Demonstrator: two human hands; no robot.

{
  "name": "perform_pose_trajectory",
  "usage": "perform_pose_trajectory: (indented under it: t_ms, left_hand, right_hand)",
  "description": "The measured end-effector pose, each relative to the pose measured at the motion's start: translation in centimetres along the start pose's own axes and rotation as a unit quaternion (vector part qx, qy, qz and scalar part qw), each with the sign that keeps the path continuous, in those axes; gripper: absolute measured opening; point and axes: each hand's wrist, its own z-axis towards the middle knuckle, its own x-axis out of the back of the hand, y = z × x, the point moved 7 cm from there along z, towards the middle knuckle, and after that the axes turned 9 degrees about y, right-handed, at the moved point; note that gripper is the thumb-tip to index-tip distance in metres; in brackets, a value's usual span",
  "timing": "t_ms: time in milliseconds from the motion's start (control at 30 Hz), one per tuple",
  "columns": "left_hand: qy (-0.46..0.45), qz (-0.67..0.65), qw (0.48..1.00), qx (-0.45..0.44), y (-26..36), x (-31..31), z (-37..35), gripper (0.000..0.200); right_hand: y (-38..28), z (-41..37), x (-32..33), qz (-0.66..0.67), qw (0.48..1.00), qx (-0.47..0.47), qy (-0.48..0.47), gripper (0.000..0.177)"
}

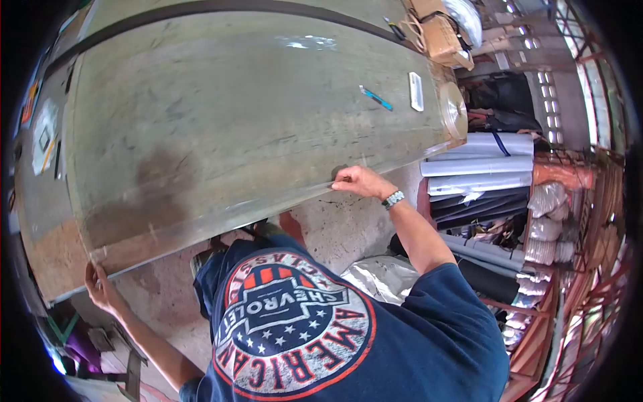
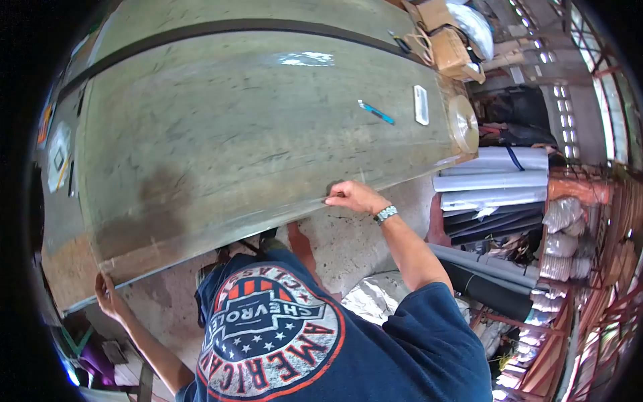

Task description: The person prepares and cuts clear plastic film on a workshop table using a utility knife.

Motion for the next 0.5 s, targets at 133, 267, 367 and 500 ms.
perform_pose_trajectory:
  t_ms: [133,267,367,500]
  left_hand:
    - [0.01,0.058,0.998,0.016,0.9,0.1,0.0,0.043]
    - [-0.006,0.007,1.0,0.026,-1.7,0.3,1.6,0.042]
    - [-0.001,-0.018,0.998,0.057,-3.5,0.4,2.8,0.04]
    - [0.001,0.016,0.998,0.066,-5.5,0.6,5.5,0.037]
  right_hand:
    - [0.5,0.0,0.2,-0.008,0.995,0.093,0.034,0.038]
    - [0.8,0.2,-0.3,0.035,0.99,0.126,0.055,0.036]
    - [0.8,0.8,-0.9,0.039,0.987,0.145,0.06,0.035]
    - [0.0,0.8,-1.3,0.052,0.984,0.164,0.051,0.033]
